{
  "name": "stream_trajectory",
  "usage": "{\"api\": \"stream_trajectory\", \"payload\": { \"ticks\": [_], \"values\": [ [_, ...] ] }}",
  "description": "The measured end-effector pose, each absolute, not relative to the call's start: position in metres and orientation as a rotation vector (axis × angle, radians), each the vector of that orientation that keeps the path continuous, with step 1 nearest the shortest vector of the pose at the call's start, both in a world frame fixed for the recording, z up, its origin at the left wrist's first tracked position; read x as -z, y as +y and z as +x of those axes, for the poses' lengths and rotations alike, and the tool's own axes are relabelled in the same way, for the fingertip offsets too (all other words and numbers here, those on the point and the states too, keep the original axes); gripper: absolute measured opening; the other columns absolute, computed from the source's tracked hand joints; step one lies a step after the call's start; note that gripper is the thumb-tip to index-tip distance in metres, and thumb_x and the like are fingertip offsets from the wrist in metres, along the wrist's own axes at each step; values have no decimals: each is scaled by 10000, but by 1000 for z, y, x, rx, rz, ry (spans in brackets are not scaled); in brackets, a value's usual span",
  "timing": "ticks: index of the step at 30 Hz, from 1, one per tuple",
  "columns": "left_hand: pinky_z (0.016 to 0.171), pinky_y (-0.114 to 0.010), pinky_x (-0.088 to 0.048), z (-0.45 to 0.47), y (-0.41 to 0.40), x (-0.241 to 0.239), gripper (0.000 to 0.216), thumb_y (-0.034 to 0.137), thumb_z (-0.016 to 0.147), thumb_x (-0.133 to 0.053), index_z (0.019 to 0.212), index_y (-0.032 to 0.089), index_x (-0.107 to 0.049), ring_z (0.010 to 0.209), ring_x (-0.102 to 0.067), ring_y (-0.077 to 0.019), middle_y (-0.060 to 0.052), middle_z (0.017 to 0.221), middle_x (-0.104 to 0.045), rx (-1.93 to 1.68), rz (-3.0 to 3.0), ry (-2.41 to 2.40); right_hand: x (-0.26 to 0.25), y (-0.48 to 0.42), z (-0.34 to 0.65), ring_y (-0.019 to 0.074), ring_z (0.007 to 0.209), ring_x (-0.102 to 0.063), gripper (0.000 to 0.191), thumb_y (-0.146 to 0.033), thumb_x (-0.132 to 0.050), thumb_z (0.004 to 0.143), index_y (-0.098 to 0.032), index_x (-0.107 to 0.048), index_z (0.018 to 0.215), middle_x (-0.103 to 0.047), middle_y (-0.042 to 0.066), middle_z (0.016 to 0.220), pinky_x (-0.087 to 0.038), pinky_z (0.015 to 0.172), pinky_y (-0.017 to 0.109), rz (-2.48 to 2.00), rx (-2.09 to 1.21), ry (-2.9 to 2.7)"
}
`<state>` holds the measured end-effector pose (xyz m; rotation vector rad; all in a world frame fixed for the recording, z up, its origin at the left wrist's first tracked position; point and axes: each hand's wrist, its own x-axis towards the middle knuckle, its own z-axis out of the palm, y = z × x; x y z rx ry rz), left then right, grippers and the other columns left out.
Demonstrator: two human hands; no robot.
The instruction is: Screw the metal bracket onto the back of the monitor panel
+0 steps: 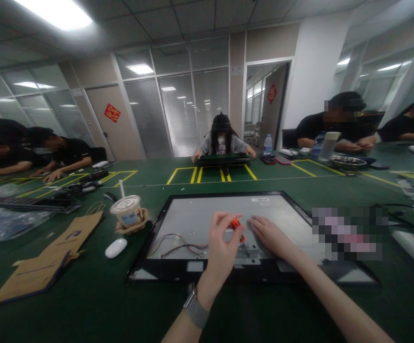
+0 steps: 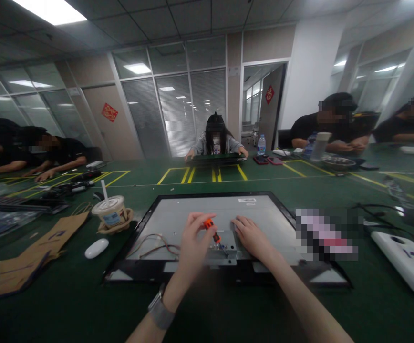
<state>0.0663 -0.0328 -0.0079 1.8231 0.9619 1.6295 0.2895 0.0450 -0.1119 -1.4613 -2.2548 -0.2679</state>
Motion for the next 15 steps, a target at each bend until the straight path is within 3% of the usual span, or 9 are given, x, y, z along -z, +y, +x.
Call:
{"api": "stream_trajectory", "payload": {
  "ticks": [4,6,9,11,15],
  "values": [
    [957,-339,-514,67,-35,9,334,264,1018,-447,1287,228,-643,1054,-618,-184,-104,1282,-559,-1625,1841,970,110,44,291,309,1187,-643,393,-167,-419,973,-167,-651,1290,-658,181,1325,-526,1014,518,-1443,247,-2255],
    [950,-339,-516,67,-35,8,354,257,1032,-411,1315,220,-621,1044,-627,-187,-97,1191,-615,-1594,1873,924,110,44,291,308,1186,-645,395,-167,-421,971,-167,-649,1295,-658,183,1324,-527,1013,516,-1438,237,-2261],
    [869,-315,-543,67,-35,8,293,269,1000,-506,1232,221,-678,928,-639,-177,-67,1029,-634,-1602,1897,900,110,45,291,307,1182,-648,398,-157,-419,968,-161,-649,1293,-659,185,1321,-528,1012,509,-1453,245,-2267],
    [839,-304,-553,67,-36,8,260,285,977,-556,1177,227,-711,893,-634,-168,-63,1024,-611,-1639,1898,921,111,45,291,299,1181,-649,398,-152,-422,966,-166,-648,1293,-662,178,1319,-526,1017,501,-1454,252,-2262],
    [973,-357,-518,68,-37,9,344,296,1028,-433,1277,228,-661,1087,-619,-198,-110,1283,-570,-1649,1893,937,110,44,291,294,1185,-648,392,-165,-418,972,-172,-651,1287,-665,172,1314,-530,1016,485,-1447,259,-2264]
  ]
}}
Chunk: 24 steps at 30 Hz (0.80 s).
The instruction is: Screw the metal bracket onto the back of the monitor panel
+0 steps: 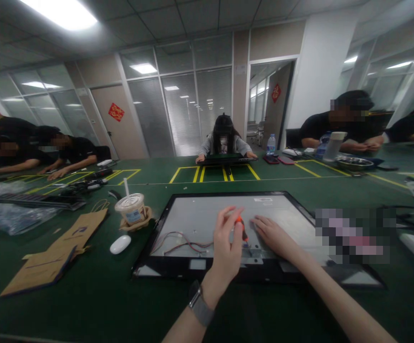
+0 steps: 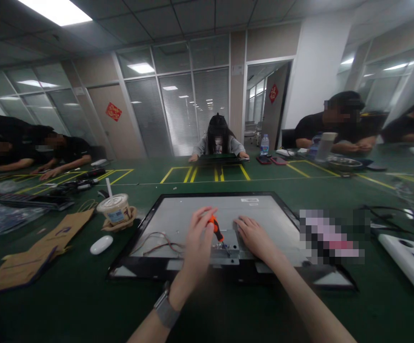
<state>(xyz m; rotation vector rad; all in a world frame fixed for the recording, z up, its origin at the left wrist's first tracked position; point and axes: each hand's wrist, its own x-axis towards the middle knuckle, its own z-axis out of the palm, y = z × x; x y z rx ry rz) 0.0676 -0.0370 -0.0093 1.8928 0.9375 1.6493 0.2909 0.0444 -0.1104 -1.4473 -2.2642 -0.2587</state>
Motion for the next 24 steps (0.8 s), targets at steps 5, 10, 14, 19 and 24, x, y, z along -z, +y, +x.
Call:
{"api": "stream_trajectory", "payload": {
  "ticks": [5,10,14,19,24],
  "values": [
    [945,-361,-519,67,-34,9,335,280,1024,-440,1262,199,-661,1028,-643,-204,-102,1149,-668,-1601,1901,856,111,45,292,289,1183,-651,390,-172,-419,970,-183,-654,1281,-670,163,1310,-531,1017,479,-1432,274,-2255],
    [885,-315,-532,66,-35,5,266,288,973,-557,1164,209,-725,953,-647,-185,-78,1068,-667,-1633,1855,908,112,47,293,301,1188,-650,390,-174,-430,964,-173,-653,1284,-665,177,1318,-537,1005,490,-1432,240,-2263],
    [987,-348,-498,66,-36,4,352,296,1027,-434,1272,209,-671,1123,-624,-206,-100,1226,-654,-1607,1852,852,109,45,294,303,1196,-645,388,-193,-411,979,-170,-657,1278,-662,186,1320,-531,1010,500,-1424,220,-2262],
    [895,-336,-533,67,-37,2,287,298,986,-532,1190,209,-713,957,-646,-190,-78,1040,-675,-1599,1859,862,107,44,294,306,1191,-647,389,-188,-417,971,-171,-661,1274,-665,185,1314,-528,1013,501,-1423,220,-2272],
    [985,-355,-504,67,-39,1,316,285,994,-513,1257,230,-680,1106,-614,-206,-96,1199,-628,-1613,1868,881,109,45,294,283,1183,-650,381,-185,-428,972,-197,-659,1274,-674,160,1307,-530,1014,478,-1411,245,-2263]
  ]
}}
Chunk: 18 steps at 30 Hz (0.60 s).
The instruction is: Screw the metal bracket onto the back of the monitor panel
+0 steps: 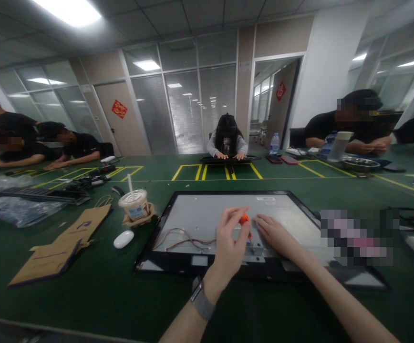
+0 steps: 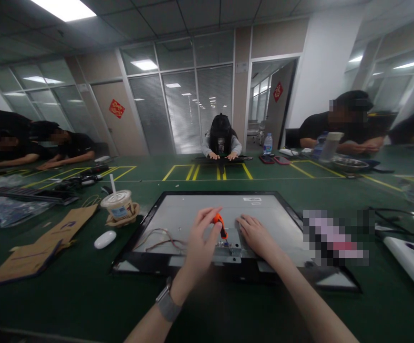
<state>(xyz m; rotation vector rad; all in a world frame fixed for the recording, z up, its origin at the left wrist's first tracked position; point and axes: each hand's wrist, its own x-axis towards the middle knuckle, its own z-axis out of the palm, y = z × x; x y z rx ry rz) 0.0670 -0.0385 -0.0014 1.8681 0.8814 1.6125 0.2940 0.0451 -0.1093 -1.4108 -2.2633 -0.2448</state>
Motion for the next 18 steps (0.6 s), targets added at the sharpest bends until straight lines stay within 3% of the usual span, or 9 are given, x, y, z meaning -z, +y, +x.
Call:
{"api": "stream_trajectory", "payload": {
  "ticks": [3,9,14,18],
  "values": [
    [1030,-376,-478,67,-37,3,351,254,1021,-439,1303,217,-644,1169,-602,-215,-104,1265,-636,-1581,1878,843,110,45,293,294,1198,-641,386,-182,-414,976,-168,-660,1273,-666,180,1312,-530,1013,478,-1416,265,-2279],
    [906,-336,-518,67,-36,3,255,254,957,-575,1163,213,-720,954,-629,-187,-64,1017,-651,-1607,1860,896,110,45,294,301,1186,-647,394,-166,-412,967,-158,-653,1280,-665,185,1311,-526,1016,490,-1427,266,-2282],
    [907,-338,-524,67,-38,3,346,292,1011,-474,1300,221,-651,1012,-613,-188,-91,1146,-601,-1580,1848,887,109,44,294,298,1191,-645,382,-178,-431,967,-181,-654,1277,-665,179,1312,-523,1017,496,-1417,234,-2273],
    [858,-315,-535,67,-36,3,313,277,1000,-496,1248,224,-680,945,-617,-174,-73,1069,-606,-1594,1828,899,109,44,293,311,1200,-639,393,-185,-407,977,-160,-650,1285,-657,196,1319,-517,1021,506,-1421,221,-2277]
  ]
}}
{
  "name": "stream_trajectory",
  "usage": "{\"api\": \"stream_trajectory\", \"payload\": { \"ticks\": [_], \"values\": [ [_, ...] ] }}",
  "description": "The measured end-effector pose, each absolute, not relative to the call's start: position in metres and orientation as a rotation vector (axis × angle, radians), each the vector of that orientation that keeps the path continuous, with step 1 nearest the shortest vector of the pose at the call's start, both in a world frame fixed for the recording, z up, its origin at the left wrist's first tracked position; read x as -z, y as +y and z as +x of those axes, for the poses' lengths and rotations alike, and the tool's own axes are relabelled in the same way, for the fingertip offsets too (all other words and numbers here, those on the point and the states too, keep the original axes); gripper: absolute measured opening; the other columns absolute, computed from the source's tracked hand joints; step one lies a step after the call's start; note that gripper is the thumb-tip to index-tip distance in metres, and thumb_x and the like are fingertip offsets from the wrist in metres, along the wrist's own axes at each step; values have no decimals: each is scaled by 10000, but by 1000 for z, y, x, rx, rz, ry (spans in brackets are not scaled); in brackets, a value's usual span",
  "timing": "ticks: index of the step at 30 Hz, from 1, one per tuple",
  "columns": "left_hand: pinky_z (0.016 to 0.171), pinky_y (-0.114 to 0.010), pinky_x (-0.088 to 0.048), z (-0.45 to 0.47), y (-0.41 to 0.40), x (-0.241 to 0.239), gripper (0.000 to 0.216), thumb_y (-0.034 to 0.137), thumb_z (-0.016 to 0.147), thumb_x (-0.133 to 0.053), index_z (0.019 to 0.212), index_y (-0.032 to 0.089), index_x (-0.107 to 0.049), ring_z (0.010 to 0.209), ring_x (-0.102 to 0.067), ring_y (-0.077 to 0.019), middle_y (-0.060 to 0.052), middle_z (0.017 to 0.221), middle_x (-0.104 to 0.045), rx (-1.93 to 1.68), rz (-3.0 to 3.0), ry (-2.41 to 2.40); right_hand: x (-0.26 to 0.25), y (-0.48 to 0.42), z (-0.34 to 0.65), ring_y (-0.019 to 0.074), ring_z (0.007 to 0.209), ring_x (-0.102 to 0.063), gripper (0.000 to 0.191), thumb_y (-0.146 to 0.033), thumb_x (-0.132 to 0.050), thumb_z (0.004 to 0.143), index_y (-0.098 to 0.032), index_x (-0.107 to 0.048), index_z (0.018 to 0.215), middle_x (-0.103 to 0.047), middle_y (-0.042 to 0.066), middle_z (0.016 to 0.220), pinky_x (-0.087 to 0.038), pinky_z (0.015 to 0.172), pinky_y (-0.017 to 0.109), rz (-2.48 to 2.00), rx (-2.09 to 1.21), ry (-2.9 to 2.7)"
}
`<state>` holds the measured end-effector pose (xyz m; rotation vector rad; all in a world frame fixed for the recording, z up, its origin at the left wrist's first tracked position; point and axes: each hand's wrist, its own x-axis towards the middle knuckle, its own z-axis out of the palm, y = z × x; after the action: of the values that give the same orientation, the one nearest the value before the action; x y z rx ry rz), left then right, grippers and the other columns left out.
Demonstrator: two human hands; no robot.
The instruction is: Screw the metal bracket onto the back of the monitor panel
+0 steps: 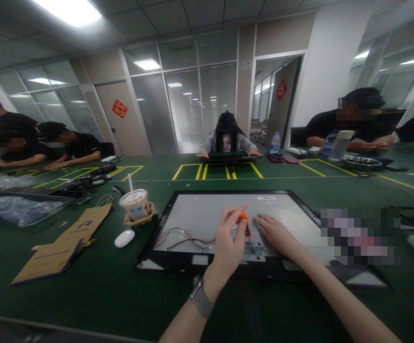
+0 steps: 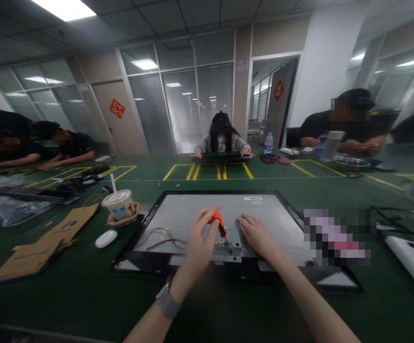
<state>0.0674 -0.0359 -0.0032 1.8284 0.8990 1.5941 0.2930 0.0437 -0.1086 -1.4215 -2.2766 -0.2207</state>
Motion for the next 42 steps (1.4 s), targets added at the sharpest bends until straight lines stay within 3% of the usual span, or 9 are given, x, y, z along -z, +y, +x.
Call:
{"api": "stream_trajectory", "payload": {
  "ticks": [6,14,18,21,30,35,38,42],
  "values": [
    [826,-301,-536,67,-33,4,174,274,916,-638,1043,209,-737,877,-602,-168,-43,955,-572,-1643,1781,942,107,43,294,305,1186,-647,383,-192,-432,965,-193,-659,1274,-666,175,1311,-530,1003,504,-1415,192,-2254],
    [882,-328,-521,68,-33,8,341,247,1028,-395,1292,202,-607,975,-612,-181,-87,1113,-610,-1518,1788,813,105,41,292,303,1212,-633,400,-195,-405,982,-165,-643,1302,-647,184,1342,-515,1024,495,-1455,198,-2281],
    [929,-342,-506,67,-34,6,299,278,987,-514,1239,217,-662,1013,-597,-188,-78,1135,-581,-1533,1830,846,108,43,292,298,1199,-639,387,-192,-422,974,-183,-651,1286,-657,174,1330,-519,1016,495,-1449,190,-2260],
    [895,-335,-519,67,-34,5,268,286,934,-607,1176,229,-707,944,-589,-182,-57,1044,-558,-1552,1871,894,109,44,293,293,1189,-645,370,-203,-428,977,-191,-660,1265,-661,167,1326,-534,997,482,-1442,200,-2257],
    [946,-353,-511,68,-32,9,354,225,1019,-389,1300,214,-605,1026,-620,-191,-89,1155,-631,-1512,1791,811,105,41,293,300,1188,-649,387,-195,-412,980,-164,-653,1282,-659,182,1323,-532,1009,485,-1431,227,-2285],
    [813,-291,-561,68,-32,8,242,314,949,-577,1132,211,-698,954,-622,-174,-73,1114,-576,-1544,1730,846,108,43,293,297,1179,-654,395,-173,-411,967,-175,-655,1278,-669,171,1312,-540,1001,474,-1451,269,-2287],
    [727,-256,-559,67,-31,6,243,349,954,-575,1092,205,-714,863,-620,-151,-61,1044,-562,-1545,1683,864,109,43,293,292,1181,-653,391,-184,-418,970,-184,-650,1284,-669,160,1315,-539,1005,474,-1450,277,-2284],
    [858,-310,-537,66,-31,4,294,285,1006,-460,1182,204,-681,932,-626,-172,-73,1059,-621,-1543,1729,854,111,43,294,287,1192,-649,387,-197,-408,984,-183,-648,1287,-665,162,1322,-535,1014,474,-1431,268,-2271]
  ]
}}
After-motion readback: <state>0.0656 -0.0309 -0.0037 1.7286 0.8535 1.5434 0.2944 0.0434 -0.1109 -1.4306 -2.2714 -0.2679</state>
